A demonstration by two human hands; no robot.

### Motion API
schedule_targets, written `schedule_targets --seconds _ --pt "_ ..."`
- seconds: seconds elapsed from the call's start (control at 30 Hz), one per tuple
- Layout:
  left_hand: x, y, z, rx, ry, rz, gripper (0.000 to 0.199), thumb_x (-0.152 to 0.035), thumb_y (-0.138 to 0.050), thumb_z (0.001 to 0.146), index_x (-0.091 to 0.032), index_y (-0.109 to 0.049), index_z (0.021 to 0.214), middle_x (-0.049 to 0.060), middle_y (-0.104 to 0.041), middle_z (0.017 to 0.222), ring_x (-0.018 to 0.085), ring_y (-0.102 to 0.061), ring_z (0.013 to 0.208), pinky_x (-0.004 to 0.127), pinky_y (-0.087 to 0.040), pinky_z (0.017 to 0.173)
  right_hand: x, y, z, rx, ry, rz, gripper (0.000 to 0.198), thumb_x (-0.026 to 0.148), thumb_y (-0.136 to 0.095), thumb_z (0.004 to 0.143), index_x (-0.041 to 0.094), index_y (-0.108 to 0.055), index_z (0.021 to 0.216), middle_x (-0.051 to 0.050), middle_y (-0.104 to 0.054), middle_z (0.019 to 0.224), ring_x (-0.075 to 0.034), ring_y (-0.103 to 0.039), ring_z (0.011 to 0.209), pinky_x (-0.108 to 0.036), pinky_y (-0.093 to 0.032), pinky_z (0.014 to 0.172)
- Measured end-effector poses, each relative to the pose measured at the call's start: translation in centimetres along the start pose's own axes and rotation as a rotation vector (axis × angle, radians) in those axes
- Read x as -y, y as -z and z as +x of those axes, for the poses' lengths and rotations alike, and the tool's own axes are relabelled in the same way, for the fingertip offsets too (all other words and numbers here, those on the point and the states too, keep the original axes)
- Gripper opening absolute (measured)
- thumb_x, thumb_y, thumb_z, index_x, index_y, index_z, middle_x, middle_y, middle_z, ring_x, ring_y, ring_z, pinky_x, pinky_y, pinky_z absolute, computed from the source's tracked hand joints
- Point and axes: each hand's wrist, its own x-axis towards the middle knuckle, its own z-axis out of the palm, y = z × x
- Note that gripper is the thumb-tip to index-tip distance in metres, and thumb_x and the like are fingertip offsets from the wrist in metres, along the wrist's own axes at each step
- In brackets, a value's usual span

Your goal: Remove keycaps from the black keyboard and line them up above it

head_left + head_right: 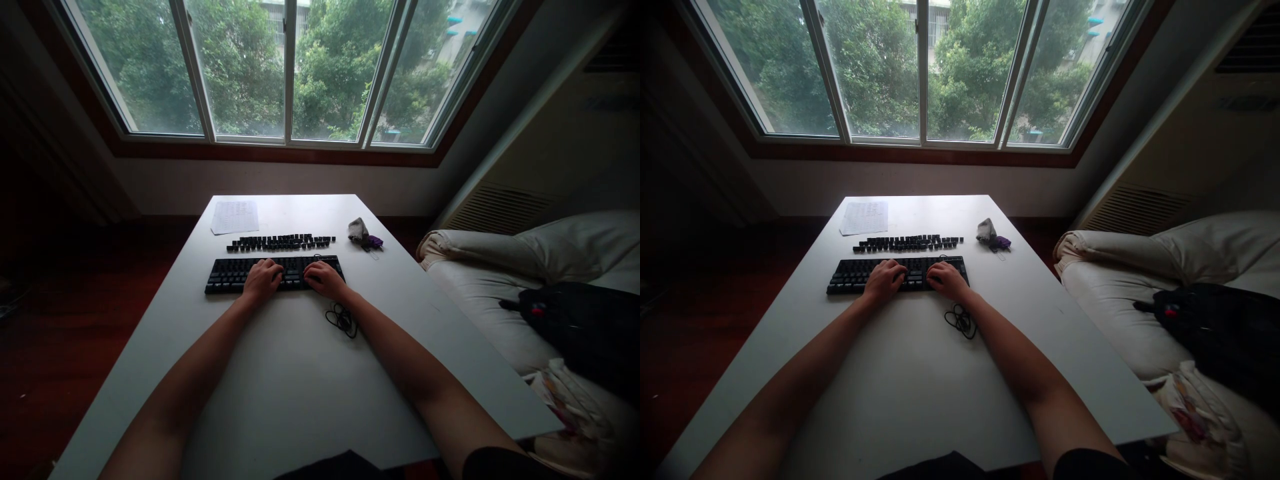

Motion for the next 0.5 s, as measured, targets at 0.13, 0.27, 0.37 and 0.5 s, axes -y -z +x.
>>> schedule_targets --seconds 0.13,0.27,0.37,0.5 --pt "0.02 -0.03 -0.01 -0.006 -0.002 -0.008 0.022 -0.031 -0.056 0.093 -0.026 -0.072 0.106 0.007 -0.065 0.106 0.026 -0.056 0.102 0.04 -0.045 0.089 0.16 0.08 0.03 -0.003 -0.003 0.002 0.006 0.023 -0.065 0.09 0.024 -0.07 0.09 -0.005 -0.07 0.105 -0.022 -0.06 0.097 -0.039 -0.047 0.091" --pt "0.05 -0.05 0.01 -0.007 -0.003 -0.012 0.021 -0.031 -0.056 0.093 -0.026 -0.072 0.106 0.007 -0.064 0.105 0.026 -0.056 0.102 0.04 -0.045 0.088 0.26 0.21 0.09 0.0 -0.001 0.003 0.006 0.023 -0.064 0.09 0.024 -0.07 0.09 -0.005 -0.07 0.105 -0.022 -0.061 0.097 -0.04 -0.047 0.091" --pt "0.0 0.01 0.0 -0.004 -0.003 -0.01 0.022 -0.031 -0.055 0.093 -0.026 -0.072 0.107 0.007 -0.064 0.106 0.026 -0.056 0.102 0.04 -0.044 0.089 0.19 0.19 0.1 0.002 0.002 0.005 0.007 0.024 -0.064 0.091 0.024 -0.071 0.091 -0.006 -0.07 0.104 -0.022 -0.061 0.097 -0.04 -0.047 0.091" --pt "-0.13 0.17 -0.06 0.0 -0.002 -0.01 0.022 -0.031 -0.054 0.094 -0.025 -0.072 0.107 0.007 -0.064 0.107 0.026 -0.056 0.103 0.04 -0.045 0.089 0.16 0.12 0.09 -0.004 0.0 0.003 0.007 0.025 -0.064 0.091 0.024 -0.071 0.091 -0.006 -0.07 0.105 -0.023 -0.061 0.098 -0.041 -0.047 0.091"
